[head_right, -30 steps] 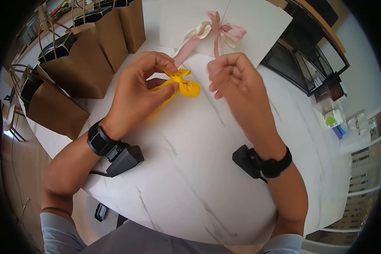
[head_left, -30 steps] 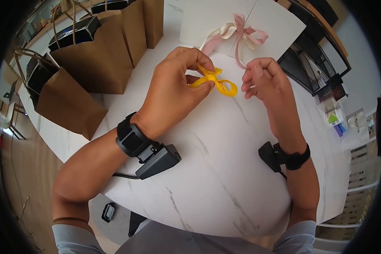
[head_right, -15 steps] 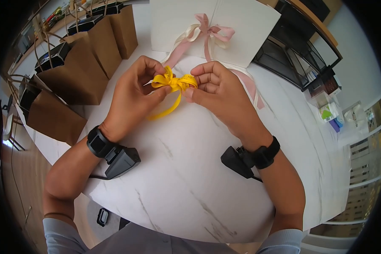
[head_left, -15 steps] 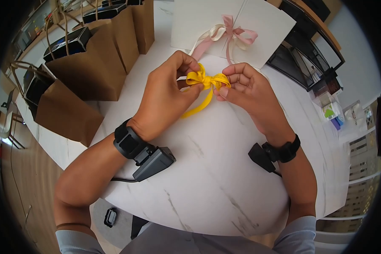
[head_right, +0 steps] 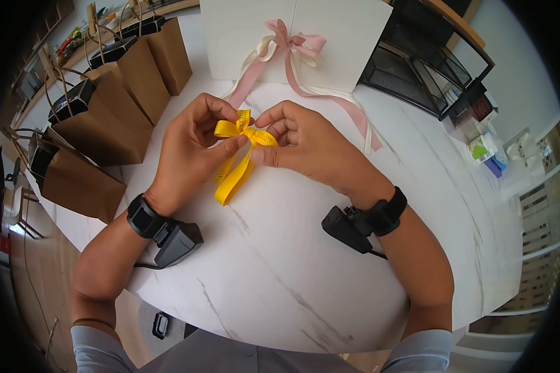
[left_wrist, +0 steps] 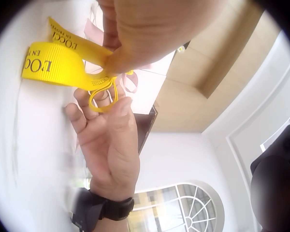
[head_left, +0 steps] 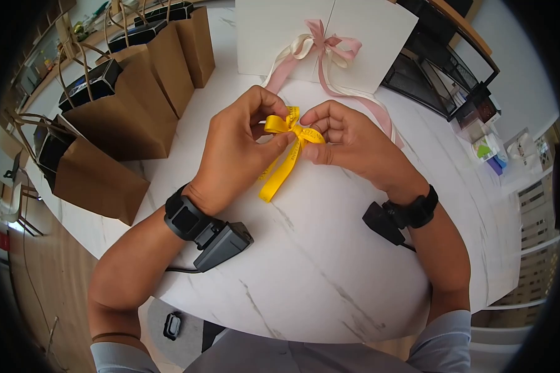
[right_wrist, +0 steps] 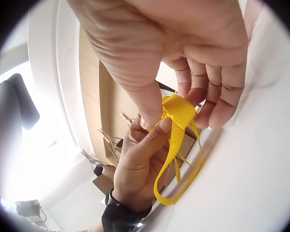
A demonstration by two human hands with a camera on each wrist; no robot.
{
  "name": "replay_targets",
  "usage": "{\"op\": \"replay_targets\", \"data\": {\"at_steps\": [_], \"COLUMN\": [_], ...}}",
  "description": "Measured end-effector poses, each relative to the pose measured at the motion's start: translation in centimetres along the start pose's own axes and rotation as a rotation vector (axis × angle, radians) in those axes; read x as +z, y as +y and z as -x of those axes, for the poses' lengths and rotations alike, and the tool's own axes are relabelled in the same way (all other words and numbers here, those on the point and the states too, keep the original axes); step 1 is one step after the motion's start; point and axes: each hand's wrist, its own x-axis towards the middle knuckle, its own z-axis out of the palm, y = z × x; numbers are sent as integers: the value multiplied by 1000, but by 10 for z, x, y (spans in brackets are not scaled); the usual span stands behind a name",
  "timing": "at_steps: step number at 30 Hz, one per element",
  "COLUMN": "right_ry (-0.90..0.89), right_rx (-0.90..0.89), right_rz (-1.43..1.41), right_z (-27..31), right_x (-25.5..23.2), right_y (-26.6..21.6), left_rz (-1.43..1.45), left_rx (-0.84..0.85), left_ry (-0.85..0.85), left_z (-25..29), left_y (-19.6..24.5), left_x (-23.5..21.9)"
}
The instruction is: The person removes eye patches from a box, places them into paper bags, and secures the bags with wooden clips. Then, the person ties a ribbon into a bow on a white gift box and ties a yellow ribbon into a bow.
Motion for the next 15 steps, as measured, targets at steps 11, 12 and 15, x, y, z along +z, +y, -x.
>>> {"op": "replay_targets", "data": {"at_steps": [11, 12, 15], "right_ry": [25, 17, -2], "right_rx": [-22, -41, -53], "right_rz": [-125, -135, -177], "right_z": [-2, -3, -3], "right_x": [1, 1, 1], "right_y": [-1, 1, 2], "left_rz": [124, 106, 189], "left_rx": [-122, -138, -263], "left_ry": [52, 5, -81], "left_z": [3, 3, 2], "left_y": [13, 14, 15], "left_x": [3, 1, -1]}}
